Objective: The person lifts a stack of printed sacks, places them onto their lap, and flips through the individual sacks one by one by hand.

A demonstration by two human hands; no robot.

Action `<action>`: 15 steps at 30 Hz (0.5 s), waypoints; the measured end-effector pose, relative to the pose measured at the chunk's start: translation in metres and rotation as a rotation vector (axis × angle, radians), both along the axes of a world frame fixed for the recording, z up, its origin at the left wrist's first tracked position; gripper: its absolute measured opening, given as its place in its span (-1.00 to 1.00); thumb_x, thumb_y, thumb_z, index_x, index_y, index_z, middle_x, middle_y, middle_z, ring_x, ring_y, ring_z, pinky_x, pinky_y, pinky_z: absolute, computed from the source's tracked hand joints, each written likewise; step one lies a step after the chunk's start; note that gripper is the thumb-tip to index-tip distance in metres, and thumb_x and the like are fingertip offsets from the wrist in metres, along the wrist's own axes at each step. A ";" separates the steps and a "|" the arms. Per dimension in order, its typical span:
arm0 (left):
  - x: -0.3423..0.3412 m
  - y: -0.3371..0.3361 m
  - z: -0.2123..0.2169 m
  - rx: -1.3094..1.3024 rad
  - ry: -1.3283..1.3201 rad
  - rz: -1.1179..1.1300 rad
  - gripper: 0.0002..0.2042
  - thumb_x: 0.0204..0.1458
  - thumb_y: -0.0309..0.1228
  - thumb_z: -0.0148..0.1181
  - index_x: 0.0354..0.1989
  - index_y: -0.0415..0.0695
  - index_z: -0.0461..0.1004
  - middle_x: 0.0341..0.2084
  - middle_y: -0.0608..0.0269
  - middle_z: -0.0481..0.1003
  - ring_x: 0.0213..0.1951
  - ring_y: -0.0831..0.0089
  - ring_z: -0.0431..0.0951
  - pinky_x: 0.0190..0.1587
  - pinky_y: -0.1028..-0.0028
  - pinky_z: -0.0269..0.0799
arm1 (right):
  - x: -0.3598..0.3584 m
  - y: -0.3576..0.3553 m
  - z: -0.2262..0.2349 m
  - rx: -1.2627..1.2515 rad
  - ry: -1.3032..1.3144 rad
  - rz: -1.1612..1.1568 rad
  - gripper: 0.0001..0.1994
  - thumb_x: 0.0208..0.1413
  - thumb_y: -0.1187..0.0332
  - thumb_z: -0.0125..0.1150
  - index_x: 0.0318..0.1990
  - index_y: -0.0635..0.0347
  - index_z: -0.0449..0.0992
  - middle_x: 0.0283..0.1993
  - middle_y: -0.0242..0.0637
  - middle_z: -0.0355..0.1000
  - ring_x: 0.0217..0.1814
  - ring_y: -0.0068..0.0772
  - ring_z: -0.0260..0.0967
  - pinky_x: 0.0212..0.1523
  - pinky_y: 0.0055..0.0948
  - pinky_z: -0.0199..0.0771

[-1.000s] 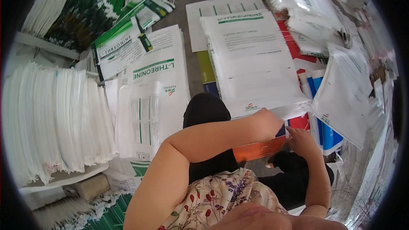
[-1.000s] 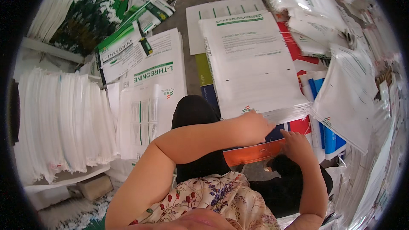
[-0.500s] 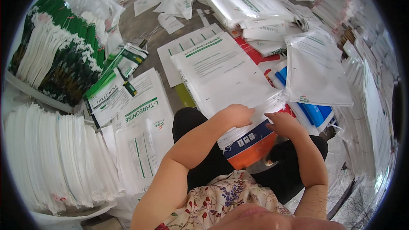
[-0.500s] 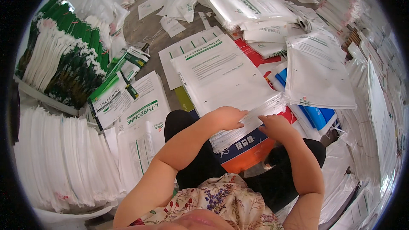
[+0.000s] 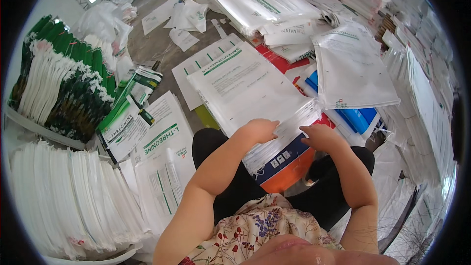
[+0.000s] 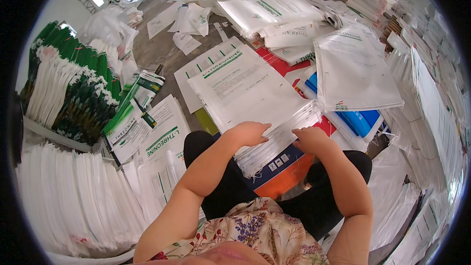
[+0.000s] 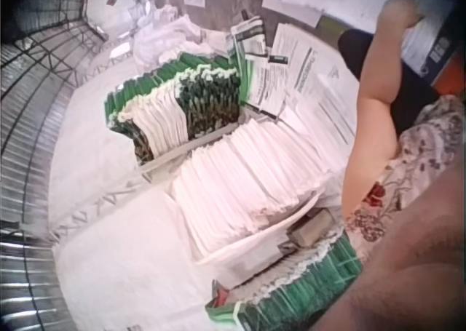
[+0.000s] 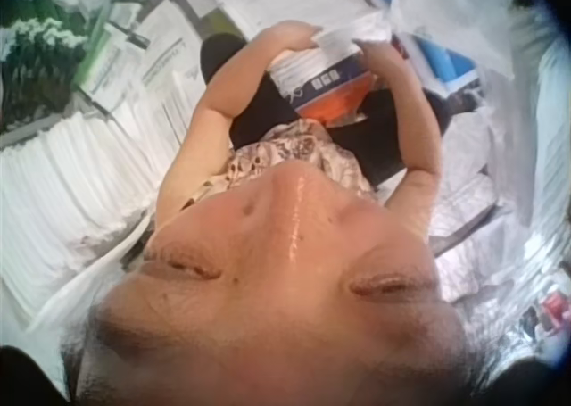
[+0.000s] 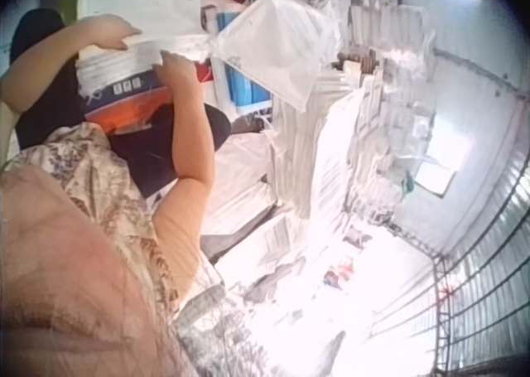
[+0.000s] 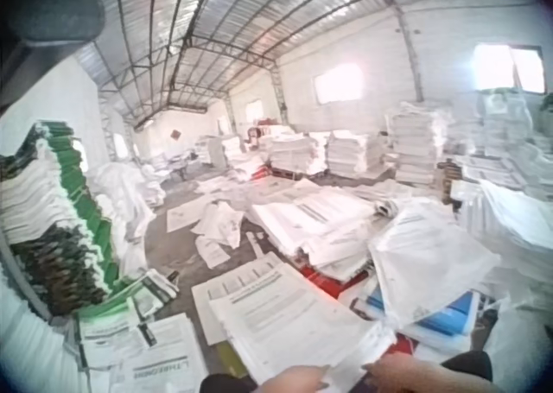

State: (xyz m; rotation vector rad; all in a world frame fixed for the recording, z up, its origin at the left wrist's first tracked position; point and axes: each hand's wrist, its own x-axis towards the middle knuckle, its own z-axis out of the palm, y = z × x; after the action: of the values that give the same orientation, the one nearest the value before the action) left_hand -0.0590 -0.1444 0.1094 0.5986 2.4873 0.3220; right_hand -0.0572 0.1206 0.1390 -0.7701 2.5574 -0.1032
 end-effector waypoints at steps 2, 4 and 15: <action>0.001 0.001 0.009 0.000 -0.013 0.006 -0.35 0.28 -0.11 0.25 0.48 -0.11 0.29 0.08 -0.12 0.61 0.14 -0.07 0.60 0.18 0.08 0.52 | 0.003 0.003 0.002 0.031 0.004 -0.005 -0.51 0.30 0.09 0.29 0.31 0.09 0.53 0.06 -0.04 0.65 0.12 -0.03 0.61 0.13 -0.13 0.59; 0.003 0.000 0.016 0.020 0.034 0.019 -0.35 0.28 -0.14 0.24 0.49 -0.13 0.28 0.08 -0.11 0.61 0.13 -0.08 0.60 0.16 0.09 0.53 | 0.012 0.007 0.003 0.116 0.155 0.125 -0.52 0.26 0.13 0.30 0.28 0.10 0.54 -0.03 -0.12 0.65 0.08 -0.11 0.62 0.08 -0.15 0.58; 0.007 -0.005 0.027 0.428 -0.012 -0.127 -0.35 0.21 -0.21 0.32 0.39 -0.32 0.30 0.15 -0.09 0.53 0.12 -0.01 0.57 0.19 0.13 0.48 | 0.008 -0.003 -0.017 0.021 -0.218 0.342 -0.45 0.23 0.08 0.32 0.27 0.20 0.50 0.05 -0.18 0.62 0.08 -0.15 0.58 0.06 -0.18 0.50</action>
State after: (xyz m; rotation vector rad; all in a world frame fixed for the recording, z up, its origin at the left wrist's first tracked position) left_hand -0.0520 -0.1493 0.1359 0.9159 2.3648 0.8150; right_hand -0.0492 0.1181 0.1215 -1.1102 2.1869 -0.0469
